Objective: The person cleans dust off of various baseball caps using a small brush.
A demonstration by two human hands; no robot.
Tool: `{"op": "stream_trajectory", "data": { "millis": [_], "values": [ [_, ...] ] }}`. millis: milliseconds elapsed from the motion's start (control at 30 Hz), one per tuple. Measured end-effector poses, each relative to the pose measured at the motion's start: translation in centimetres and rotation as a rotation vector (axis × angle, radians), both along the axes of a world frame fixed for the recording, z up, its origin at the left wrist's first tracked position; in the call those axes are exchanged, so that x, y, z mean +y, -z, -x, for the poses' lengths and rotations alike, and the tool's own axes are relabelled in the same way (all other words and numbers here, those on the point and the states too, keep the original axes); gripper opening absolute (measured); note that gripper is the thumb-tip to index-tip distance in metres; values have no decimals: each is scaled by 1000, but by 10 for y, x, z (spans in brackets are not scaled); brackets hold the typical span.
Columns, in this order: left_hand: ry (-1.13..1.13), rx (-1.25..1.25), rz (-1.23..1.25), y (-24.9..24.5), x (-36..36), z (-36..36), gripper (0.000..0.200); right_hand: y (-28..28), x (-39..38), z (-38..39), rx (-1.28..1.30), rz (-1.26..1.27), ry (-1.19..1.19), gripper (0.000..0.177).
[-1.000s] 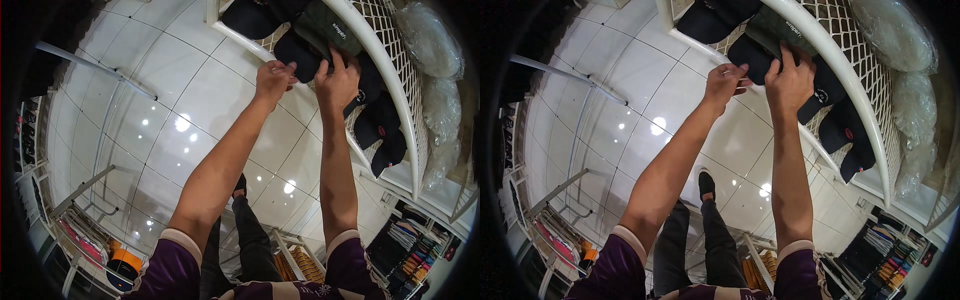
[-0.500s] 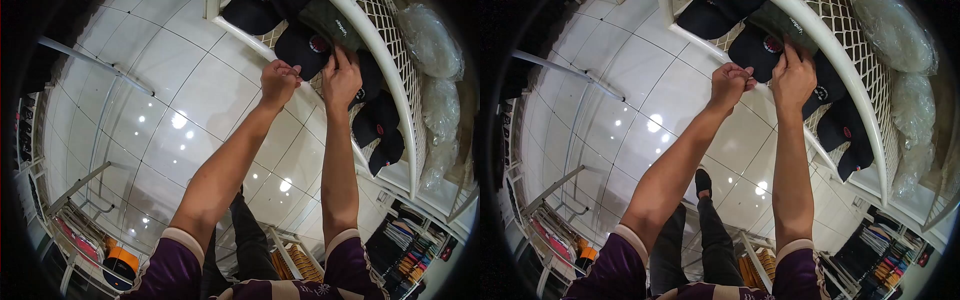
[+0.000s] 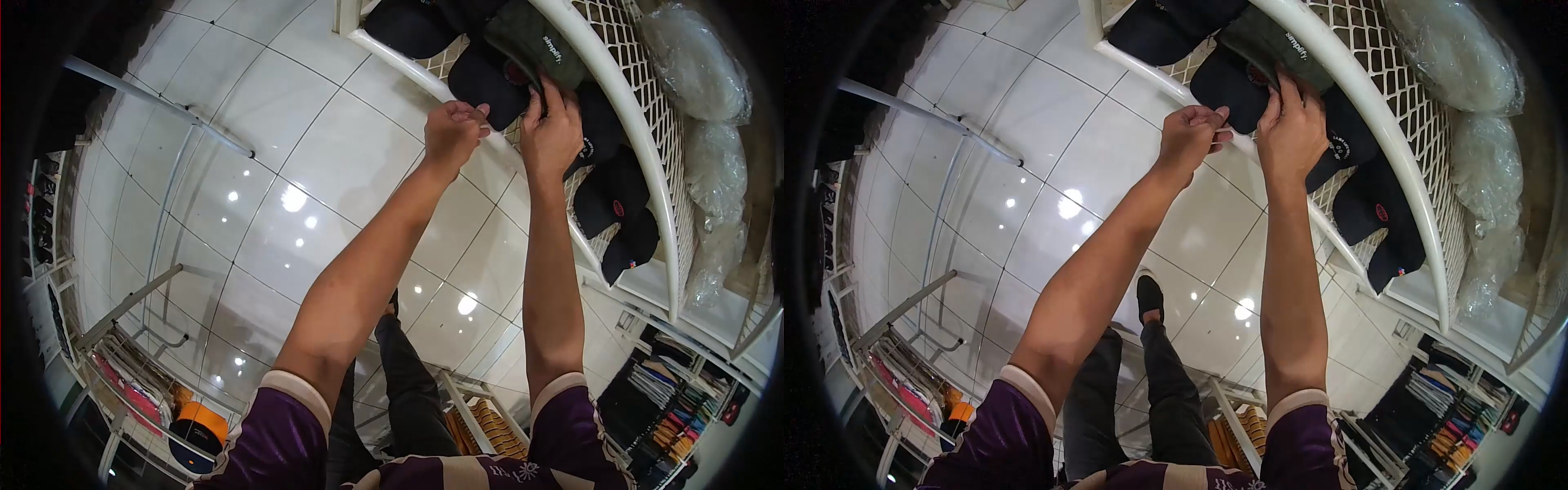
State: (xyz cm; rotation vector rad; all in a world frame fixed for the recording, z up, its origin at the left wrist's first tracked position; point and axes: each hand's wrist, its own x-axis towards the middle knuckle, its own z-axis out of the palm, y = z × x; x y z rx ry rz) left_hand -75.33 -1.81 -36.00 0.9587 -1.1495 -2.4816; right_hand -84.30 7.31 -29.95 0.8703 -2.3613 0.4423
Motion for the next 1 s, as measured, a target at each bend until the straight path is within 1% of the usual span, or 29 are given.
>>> {"op": "stream_trajectory", "data": {
  "millis": [33, 100, 200, 267, 300, 367, 400, 433, 467, 500, 567, 600, 667, 733, 767, 800, 833, 867, 933, 1000],
  "values": [
    [-4, 4, -1, -3, -1, -1, 20, -1, 0, 0, -3, -6, 12, 39],
    [55, -55, -1, -6, 1, -9, 27, -3, -1, -4, -7, -19, 15, 38],
    [11, -26, 30, -6, 4, -33, 32, -9, 1, -20, 56, 7, -23, 42],
    [-16, -59, -6, -1, 12, -62, 34, -19, 9, -46, -53, 106, -80, 48],
    [-39, -90, -43, 2, 19, -82, 36, -17, 18, -60, -82, 157, -152, 52],
    [-64, -150, -156, 11, 38, -136, 39, -32, 29, -113, -225, 137, -224, 54],
    [-16, -277, -201, 19, 49, -165, 38, -41, 35, -140, -305, 91, -236, 53],
    [-48, -351, -277, 11, 59, -200, 34, -36, 45, -164, -335, 75, -274, 48],
    [-96, -396, -333, 13, 74, -238, 33, -36, 52, -193, -509, 117, -229, 44],
    [-61, -387, -417, 39, 91, -282, 32, -42, 59, -220, -610, 60, -225, 43],
    [-191, -514, -478, 2, 100, -355, 32, -61, 62, -269, -804, -10, -299, 42],
    [-282, -559, -489, -9, 104, -388, 33, -64, 62, -291, -749, -23, -419, 43],
    [-489, -571, -515, -32, 109, -449, 29, -83, 56, -335, -920, -18, -551, 45],
    [-606, -589, -424, -73, 103, -498, 28, -114, 42, -371, -1149, -19, -699, 43],
    [-705, -617, -397, -89, 103, -516, 30, -128, 37, -380, -1169, -64, -798, 43],
    [-791, -569, -345, -113, 103, -536, 31, -141, 28, -391, -1198, -155, -895, 41],
    [-888, -604, -302, -125, 106, -552, 32, -154, 20, -405, -1223, -252, -990, 40],
    [-981, -576, -257, -144, 114, -567, 31, -166, 13, -416, -1200, -235, -1129, 39],
    [-1111, -552, -164, -179, 135, -593, 33, -182, 3, -437, -1288, -291, -1295, 37],
    [-1336, -499, -163, -209, 160, -608, 32, -197, -2, -466, -1234, -447, -1419, 34]
  ]
}}
